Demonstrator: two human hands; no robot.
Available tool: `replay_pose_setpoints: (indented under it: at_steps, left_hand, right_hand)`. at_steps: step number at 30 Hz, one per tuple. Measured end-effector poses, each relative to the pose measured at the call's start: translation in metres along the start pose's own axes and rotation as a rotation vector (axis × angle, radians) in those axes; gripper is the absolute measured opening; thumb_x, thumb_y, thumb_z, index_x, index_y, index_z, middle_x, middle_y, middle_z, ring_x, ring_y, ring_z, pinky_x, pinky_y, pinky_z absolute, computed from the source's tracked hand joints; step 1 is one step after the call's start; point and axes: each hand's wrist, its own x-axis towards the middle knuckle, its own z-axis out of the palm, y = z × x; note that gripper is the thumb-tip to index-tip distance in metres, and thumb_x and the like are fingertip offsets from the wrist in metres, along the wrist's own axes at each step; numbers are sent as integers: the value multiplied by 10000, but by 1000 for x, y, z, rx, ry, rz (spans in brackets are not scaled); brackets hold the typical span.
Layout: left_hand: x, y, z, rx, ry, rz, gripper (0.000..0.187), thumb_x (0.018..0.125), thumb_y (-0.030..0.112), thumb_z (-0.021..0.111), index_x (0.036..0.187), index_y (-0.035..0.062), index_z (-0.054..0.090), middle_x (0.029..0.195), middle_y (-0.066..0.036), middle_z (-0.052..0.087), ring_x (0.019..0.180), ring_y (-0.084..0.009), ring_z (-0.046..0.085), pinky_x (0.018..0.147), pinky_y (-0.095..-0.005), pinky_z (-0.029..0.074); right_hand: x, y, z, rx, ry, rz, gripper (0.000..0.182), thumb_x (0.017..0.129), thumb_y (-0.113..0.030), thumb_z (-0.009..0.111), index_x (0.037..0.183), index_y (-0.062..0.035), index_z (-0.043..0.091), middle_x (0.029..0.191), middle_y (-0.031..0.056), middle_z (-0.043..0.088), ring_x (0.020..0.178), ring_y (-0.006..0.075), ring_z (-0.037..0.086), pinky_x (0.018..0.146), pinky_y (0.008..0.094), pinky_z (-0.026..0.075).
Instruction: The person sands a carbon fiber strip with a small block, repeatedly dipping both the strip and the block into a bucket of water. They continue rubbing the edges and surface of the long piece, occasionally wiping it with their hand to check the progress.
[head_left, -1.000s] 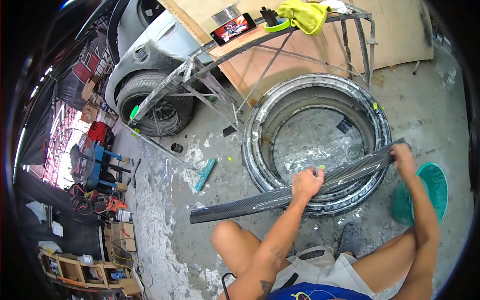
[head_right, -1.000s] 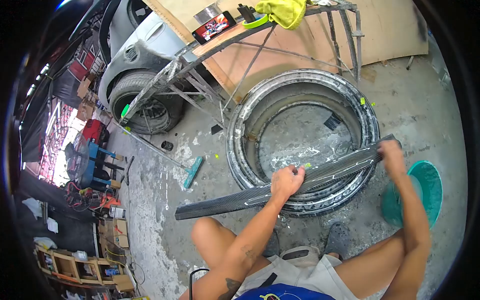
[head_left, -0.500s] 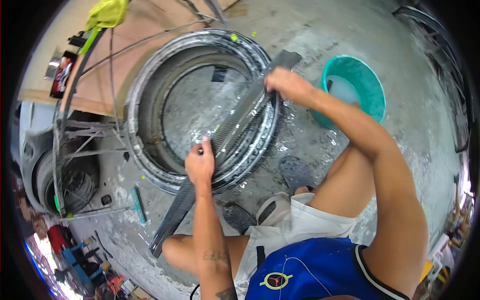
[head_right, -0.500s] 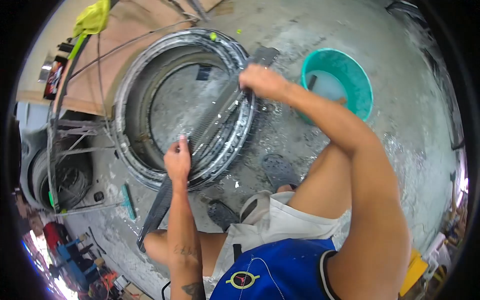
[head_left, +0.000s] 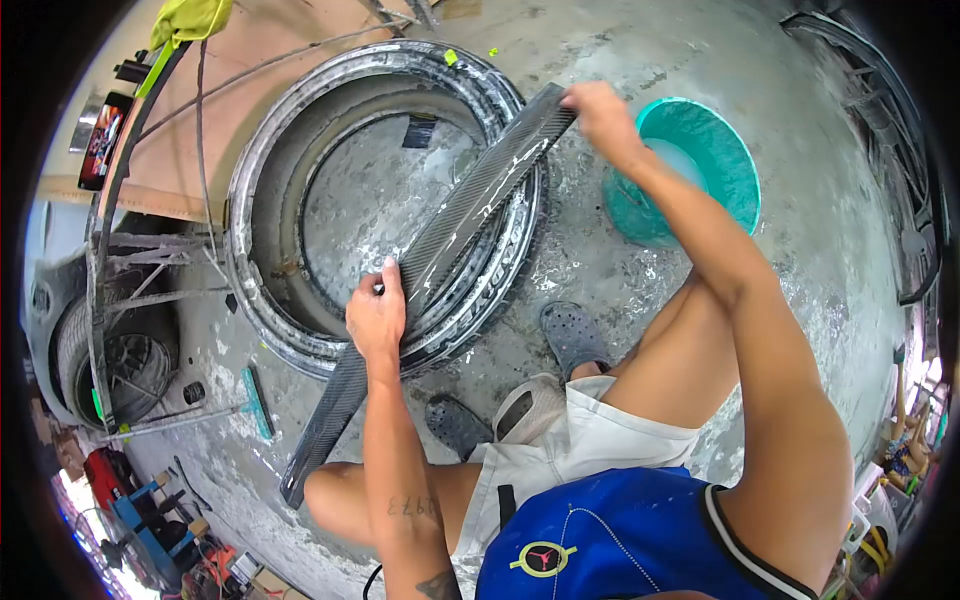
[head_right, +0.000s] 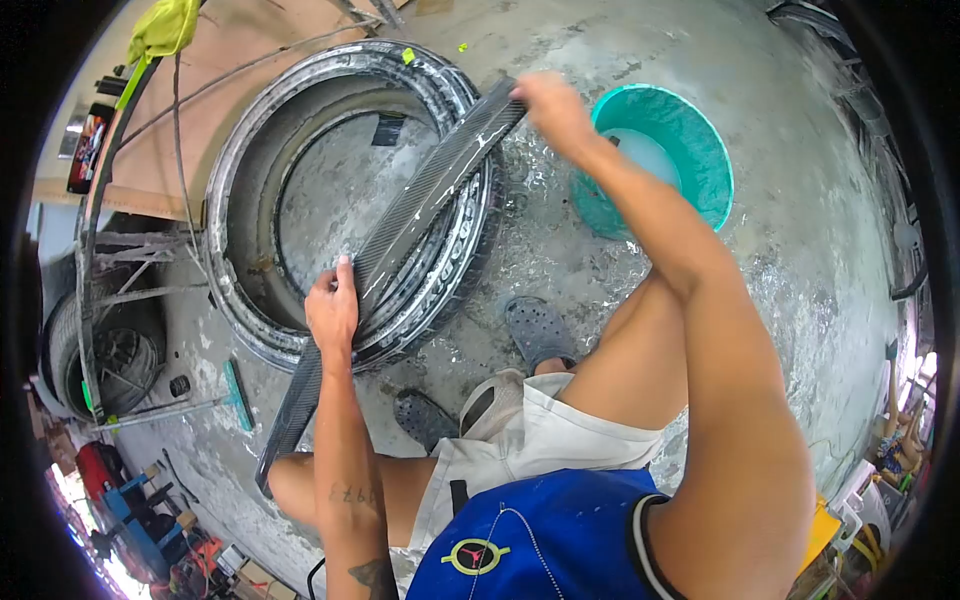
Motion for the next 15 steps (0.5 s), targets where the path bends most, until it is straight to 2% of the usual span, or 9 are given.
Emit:
replay_pose_setpoints:
  at_steps: [3, 4, 5, 6, 7, 9, 10, 12, 15]
  left_hand:
    - [1, 7, -3, 33, -7, -38, 632, 920, 618, 532, 1062, 38, 737, 1012, -268, 713, 1009, -422, 669, 920, -471, 495]
    - [-1, 9, -6, 27, -10, -24, 626, 928, 616, 524, 1079, 45, 730, 1019, -262, 714, 1015, -421, 667, 914, -474, 494]
    - [-3, 7, -5, 24, -13, -18, 626, 928, 616, 524, 1079, 45, 730, 1019, -262, 714, 1015, -421, 667, 914, -474, 494]
    - [-2, 2, -2, 14, -9, -7, 621, 932, 613, 522, 1067, 44, 731, 1014, -258, 715, 1011, -420, 668, 910, -476, 494]
    - [-1, -1, 0, 12, -6, 6, 617, 936, 611, 519, 1054, 44, 733, 1008, -254, 717, 1007, -420, 669, 905, -478, 495]
    - [-5, -1, 0, 32, -4, 23, 608, 942, 604, 519, 1037, 42, 733, 999, -248, 719, 1003, -419, 669, 899, -481, 495]
    - [-5, 2, -1, 26, 1, 13, 607, 942, 603, 520, 1039, 43, 734, 1000, -246, 719, 999, -420, 669, 898, -481, 495]
    - [-2, 1, -1, -10, 0, 2, 615, 938, 611, 520, 1074, 50, 730, 1021, -250, 719, 1006, -427, 668, 905, -481, 494]
    - [-2, 7, -4, -2, -5, -29, 633, 924, 634, 521, 1096, 60, 726, 1050, -260, 714, 1042, -428, 664, 925, -475, 494]
  right_hand:
    - [-12, -46, -2, -11, 54, 3, 152, 766, -28, 651, 902, -88, 684, 979, 107, 659, 974, 349, 588, 885, 437, 481]
    - [-25, -74, 2, 64, 36, -177, 95, 786, -37, 634, 863, -80, 670, 973, 94, 652, 944, 337, 587, 879, 436, 471]
    - [-40, -94, 19, 160, -123, -267, 72, 797, -50, 642, 853, -90, 662, 964, 86, 650, 950, 317, 590, 878, 422, 471]
    - [-52, -124, 8, 174, -137, -350, 169, 759, 6, 679, 906, -77, 669, 998, 88, 689, 978, 296, 634, 852, 428, 519]
    - [-58, -123, 22, 188, -11, -333, 151, 763, -18, 693, 895, -88, 674, 1004, 89, 691, 954, 280, 643, 831, 428, 529]
    - [-42, -88, 14, 169, 5, -330, 38, 811, -82, 648, 849, -85, 648, 897, 95, 660, 890, 325, 615, 824, 433, 501]
    - [-29, -67, 8, 64, 110, -283, 30, 834, -81, 639, 860, -70, 648, 900, 111, 662, 904, 336, 612, 825, 442, 496]
    - [-13, -24, 9, -104, 262, 44, 49, 828, -57, 606, 821, -64, 654, 891, 131, 655, 894, 349, 597, 815, 451, 486]
    - [-22, -59, 7, -10, 205, -31, 43, 832, -64, 611, 831, -70, 654, 885, 130, 650, 885, 347, 595, 817, 450, 484]
